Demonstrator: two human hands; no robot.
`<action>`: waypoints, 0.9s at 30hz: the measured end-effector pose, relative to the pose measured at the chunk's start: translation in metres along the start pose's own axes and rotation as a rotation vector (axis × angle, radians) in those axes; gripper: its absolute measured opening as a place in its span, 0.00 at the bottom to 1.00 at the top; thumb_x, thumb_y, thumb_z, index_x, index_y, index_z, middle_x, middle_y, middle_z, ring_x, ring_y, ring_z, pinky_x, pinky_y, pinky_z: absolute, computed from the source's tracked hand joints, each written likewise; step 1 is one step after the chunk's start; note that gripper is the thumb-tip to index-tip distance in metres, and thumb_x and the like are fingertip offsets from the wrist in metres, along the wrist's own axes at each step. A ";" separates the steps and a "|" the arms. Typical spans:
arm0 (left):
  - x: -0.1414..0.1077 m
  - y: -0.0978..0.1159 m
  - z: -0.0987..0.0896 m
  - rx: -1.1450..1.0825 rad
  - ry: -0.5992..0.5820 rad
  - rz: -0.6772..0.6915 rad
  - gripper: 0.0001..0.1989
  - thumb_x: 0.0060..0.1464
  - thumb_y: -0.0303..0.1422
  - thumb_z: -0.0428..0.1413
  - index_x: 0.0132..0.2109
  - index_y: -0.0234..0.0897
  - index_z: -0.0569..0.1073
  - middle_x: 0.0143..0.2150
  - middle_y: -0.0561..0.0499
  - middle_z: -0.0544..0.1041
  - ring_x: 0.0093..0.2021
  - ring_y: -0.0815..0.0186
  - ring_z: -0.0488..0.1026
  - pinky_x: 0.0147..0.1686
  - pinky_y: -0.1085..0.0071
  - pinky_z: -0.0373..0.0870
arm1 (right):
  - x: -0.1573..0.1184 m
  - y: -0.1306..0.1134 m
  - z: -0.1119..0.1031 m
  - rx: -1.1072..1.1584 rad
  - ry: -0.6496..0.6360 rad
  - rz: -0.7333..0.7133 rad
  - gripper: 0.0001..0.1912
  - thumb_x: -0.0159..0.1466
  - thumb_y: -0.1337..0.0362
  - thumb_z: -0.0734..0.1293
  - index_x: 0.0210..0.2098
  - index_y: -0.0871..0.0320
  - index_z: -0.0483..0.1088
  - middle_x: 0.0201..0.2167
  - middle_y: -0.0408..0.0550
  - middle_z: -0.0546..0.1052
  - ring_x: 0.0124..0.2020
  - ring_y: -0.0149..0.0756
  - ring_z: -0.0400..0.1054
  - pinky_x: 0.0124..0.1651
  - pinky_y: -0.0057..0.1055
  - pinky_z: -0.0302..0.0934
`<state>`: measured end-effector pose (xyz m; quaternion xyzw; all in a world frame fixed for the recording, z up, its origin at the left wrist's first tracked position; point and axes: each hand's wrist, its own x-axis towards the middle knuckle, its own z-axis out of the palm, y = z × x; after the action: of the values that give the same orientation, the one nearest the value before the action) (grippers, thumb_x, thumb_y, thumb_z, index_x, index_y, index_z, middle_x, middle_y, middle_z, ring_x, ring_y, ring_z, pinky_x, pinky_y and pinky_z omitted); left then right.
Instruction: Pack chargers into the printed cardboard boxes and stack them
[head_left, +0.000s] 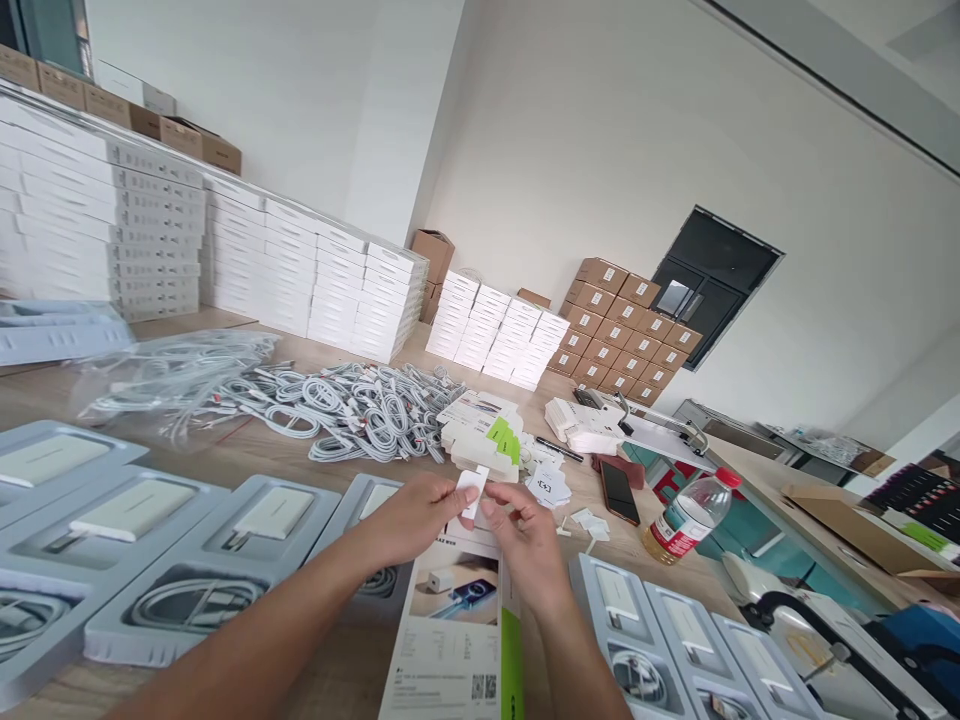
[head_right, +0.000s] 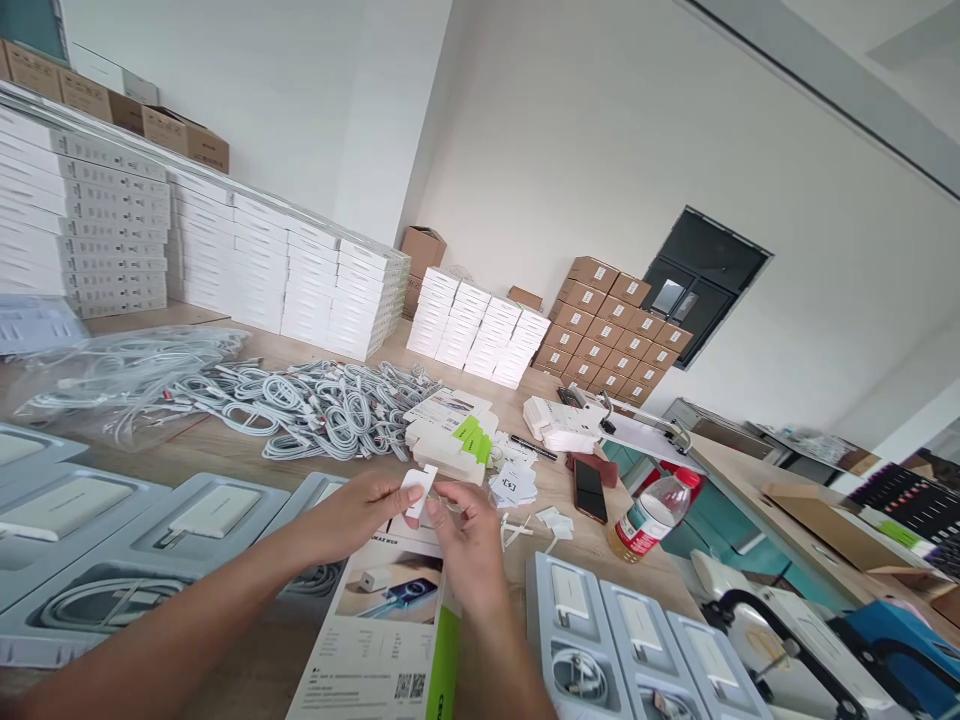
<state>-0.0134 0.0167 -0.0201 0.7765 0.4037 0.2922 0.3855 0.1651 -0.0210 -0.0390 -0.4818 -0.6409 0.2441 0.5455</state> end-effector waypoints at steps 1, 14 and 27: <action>0.000 0.000 0.002 -0.010 -0.010 0.027 0.27 0.61 0.51 0.44 0.32 0.37 0.79 0.22 0.56 0.60 0.24 0.67 0.57 0.26 0.71 0.49 | -0.002 -0.004 0.006 0.065 -0.025 0.025 0.13 0.61 0.54 0.69 0.40 0.55 0.78 0.34 0.47 0.81 0.35 0.40 0.74 0.40 0.34 0.67; 0.001 -0.007 -0.011 -0.276 0.086 -0.134 0.28 0.44 0.33 0.58 0.56 0.39 0.72 0.44 0.49 0.78 0.42 0.59 0.74 0.38 0.70 0.66 | 0.000 0.011 -0.017 -0.188 0.036 -0.206 0.08 0.65 0.63 0.65 0.37 0.54 0.77 0.34 0.47 0.80 0.36 0.39 0.73 0.40 0.33 0.67; -0.003 0.003 -0.009 -0.296 0.041 -0.073 0.05 0.43 0.29 0.51 0.32 0.39 0.70 0.27 0.58 0.66 0.28 0.67 0.61 0.28 0.73 0.54 | -0.004 0.002 -0.013 -0.677 -0.032 -0.539 0.17 0.63 0.75 0.61 0.37 0.51 0.78 0.35 0.47 0.79 0.35 0.39 0.71 0.38 0.35 0.65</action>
<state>-0.0210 0.0162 -0.0132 0.6900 0.3919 0.3502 0.4976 0.1775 -0.0268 -0.0385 -0.4451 -0.7961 -0.1237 0.3909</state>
